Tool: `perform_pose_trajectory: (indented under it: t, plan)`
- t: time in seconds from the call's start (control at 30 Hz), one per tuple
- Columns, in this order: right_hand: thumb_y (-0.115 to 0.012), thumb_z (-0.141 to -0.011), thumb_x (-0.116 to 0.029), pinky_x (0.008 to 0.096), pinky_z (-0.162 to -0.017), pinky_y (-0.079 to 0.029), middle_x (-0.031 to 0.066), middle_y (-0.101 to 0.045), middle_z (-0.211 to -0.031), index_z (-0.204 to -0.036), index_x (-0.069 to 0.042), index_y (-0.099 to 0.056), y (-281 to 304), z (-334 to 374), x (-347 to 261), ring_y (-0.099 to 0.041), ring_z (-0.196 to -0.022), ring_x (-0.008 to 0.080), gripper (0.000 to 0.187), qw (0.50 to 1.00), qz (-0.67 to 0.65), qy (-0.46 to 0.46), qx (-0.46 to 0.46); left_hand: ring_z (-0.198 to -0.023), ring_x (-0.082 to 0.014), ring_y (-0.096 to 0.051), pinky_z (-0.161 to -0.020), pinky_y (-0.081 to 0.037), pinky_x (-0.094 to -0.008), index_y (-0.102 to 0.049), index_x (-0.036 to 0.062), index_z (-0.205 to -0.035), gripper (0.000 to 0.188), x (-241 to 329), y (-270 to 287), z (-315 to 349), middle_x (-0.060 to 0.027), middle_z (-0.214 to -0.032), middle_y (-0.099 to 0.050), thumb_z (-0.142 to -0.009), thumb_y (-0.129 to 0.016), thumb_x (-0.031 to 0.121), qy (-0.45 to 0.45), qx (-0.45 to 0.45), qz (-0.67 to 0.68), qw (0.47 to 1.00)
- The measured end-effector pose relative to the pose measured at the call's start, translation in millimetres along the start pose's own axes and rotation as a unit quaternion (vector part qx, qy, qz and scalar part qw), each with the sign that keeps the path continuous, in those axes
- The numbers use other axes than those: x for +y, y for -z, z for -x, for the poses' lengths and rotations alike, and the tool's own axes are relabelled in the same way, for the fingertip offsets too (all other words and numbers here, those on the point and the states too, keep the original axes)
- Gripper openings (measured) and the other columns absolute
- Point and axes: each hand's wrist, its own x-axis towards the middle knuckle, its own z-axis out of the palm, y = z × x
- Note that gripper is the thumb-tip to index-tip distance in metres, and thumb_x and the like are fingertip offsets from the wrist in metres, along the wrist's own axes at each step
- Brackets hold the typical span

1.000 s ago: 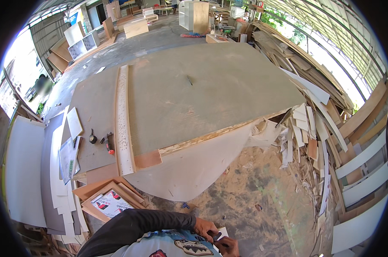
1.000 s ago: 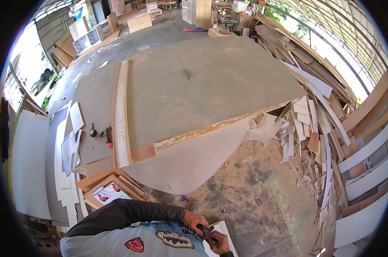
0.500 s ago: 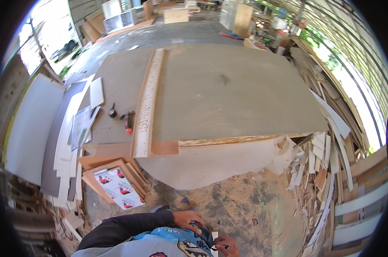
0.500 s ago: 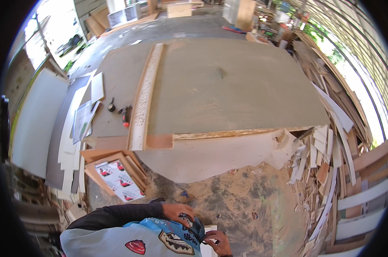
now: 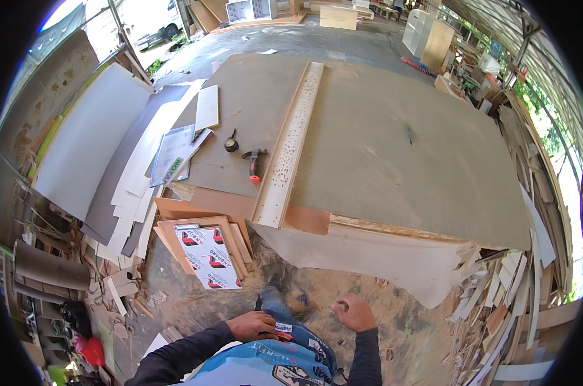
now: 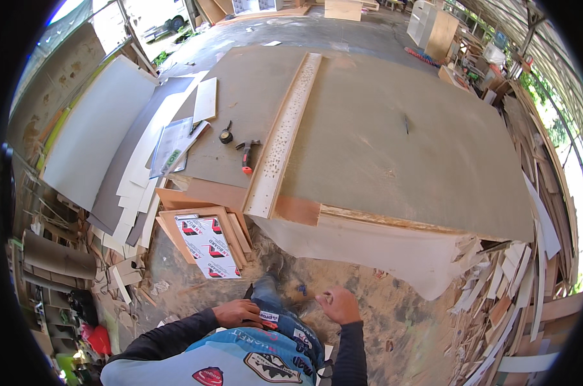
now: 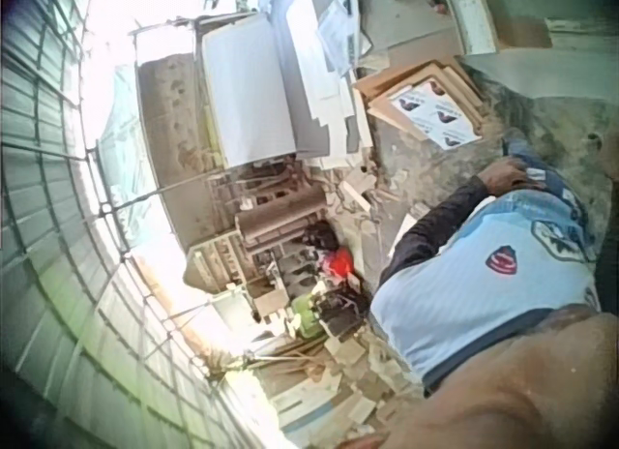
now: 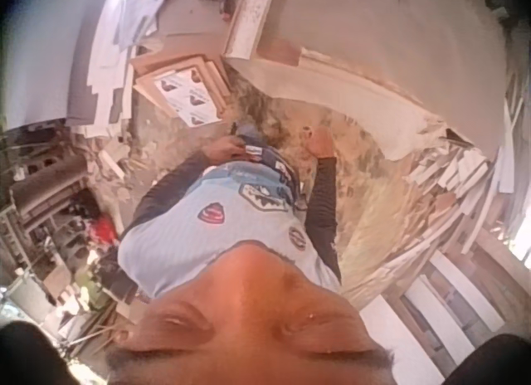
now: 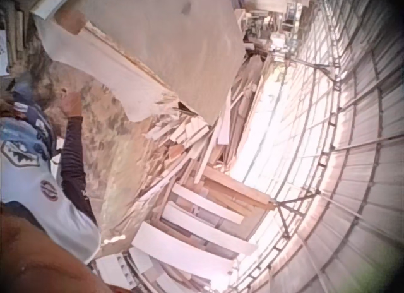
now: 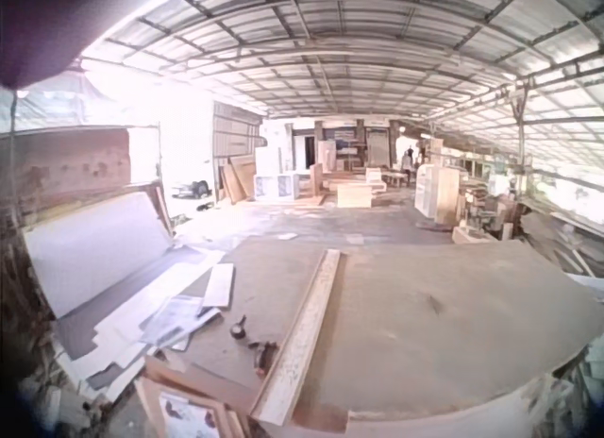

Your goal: The person positions a wooden strip on a wood panel, hammers a nail into it to secure it, and then uses a tape measure to take measurements on the panel surface.

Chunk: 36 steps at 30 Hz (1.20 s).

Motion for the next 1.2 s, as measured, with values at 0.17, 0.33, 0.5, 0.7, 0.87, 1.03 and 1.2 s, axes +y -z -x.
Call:
perform_pose_trajectory:
  t: [0.17, 0.33, 0.5, 0.7, 0.87, 1.03, 1.2]
  plan:
    - [-0.077, -0.085, -0.031, 0.0384, -0.072, -0.055, 0.0148, -0.071, -0.084, -0.093, -0.002, -0.076, -33, -88, -19, -0.07, -0.077, 0.0268, 0.03, 0.998, -0.053, 0.024, 0.017, -0.082, -0.0335, -0.063, -0.075, -0.051, -0.0423, -0.073, 0.0051, -0.096, 0.021, -42, 14, -8, -0.0129, -0.087, -0.063, -0.096, -0.069, 0.026, -0.002, 0.007, 0.0, 1.0]
    - [-0.078, -0.086, -0.024, 0.0371, -0.077, -0.056, 0.0171, -0.07, -0.102, -0.104, 0.003, -0.071, -84, -171, -6, -0.071, -0.082, 0.0274, 0.033, 0.979, -0.04, 0.015, 0.199, -0.075, -0.0302, -0.061, -0.069, -0.048, -0.04, -0.068, 0.002, -0.088, 0.017, -63, 75, -15, -0.0128, -0.08, -0.059, -0.092, -0.071, 0.018, 0.035, 0.006, 0.237, 0.971]
    - [-0.078, -0.084, -0.025, 0.0386, -0.083, -0.054, 0.0153, -0.064, -0.108, -0.11, 0.001, -0.067, -102, -229, -12, -0.066, -0.09, 0.027, 0.039, 0.943, -0.097, -0.102, 0.303, -0.076, -0.0206, -0.057, -0.071, -0.048, -0.034, -0.066, 0.0002, -0.091, 0.015, -109, 124, -39, -0.0092, -0.086, -0.064, -0.088, -0.074, 0.012, 0.028, -0.082, 0.239, 0.967]
    - [-0.081, -0.08, -0.026, 0.0426, -0.096, -0.048, 0.0173, -0.059, -0.116, -0.115, -0.003, -0.061, -107, -270, -28, -0.058, -0.108, 0.0338, 0.046, 0.898, 0.01, -0.231, 0.374, -0.086, -0.0111, -0.062, -0.078, -0.051, -0.0287, -0.07, 0.0, -0.098, 0.011, -169, 153, -36, -0.0024, -0.093, -0.069, -0.09, -0.074, 0.007, 0.029, -0.072, 0.369, 0.926]
    - [-0.083, -0.078, -0.025, 0.0476, -0.102, -0.043, 0.0176, -0.058, -0.117, -0.117, -0.004, -0.056, -121, -280, -39, -0.052, -0.117, 0.0393, 0.052, 0.88, -0.056, -0.277, 0.383, -0.09, -0.0104, -0.063, -0.084, -0.051, -0.0284, -0.072, 0.0005, -0.102, 0.02, -208, 166, -25, -0.0019, -0.093, -0.07, -0.094, -0.075, 0.018, 0.042, -0.107, 0.418, 0.901]
    - [-0.083, -0.077, -0.023, 0.0481, -0.103, -0.042, 0.0198, -0.057, -0.123, -0.121, -0.003, -0.052, -136, -272, -32, -0.053, -0.119, 0.0388, 0.056, 0.877, -0.084, -0.22, 0.418, -0.101, -0.0154, -0.064, -0.092, -0.05, -0.033, -0.074, -0.0002, -0.106, 0.029, -204, 201, -6, -0.008, -0.105, -0.072, -0.101, -0.067, 0.027, 0.013, -0.033, 0.383, 0.923]
    - [-0.083, -0.08, -0.023, 0.0418, -0.094, -0.05, 0.0185, -0.065, -0.112, -0.126, 0.002, -0.054, -128, -265, -5, -0.064, -0.105, 0.032, 0.06, 0.857, -0.2, -0.235, 0.413, -0.102, -0.0185, -0.066, -0.086, -0.053, -0.0364, -0.075, 0.0021, -0.109, 0.026, -236, 232, 33, -0.0082, -0.108, -0.073, -0.101, -0.067, 0.026, 0.126, -0.014, 0.431, 0.893]
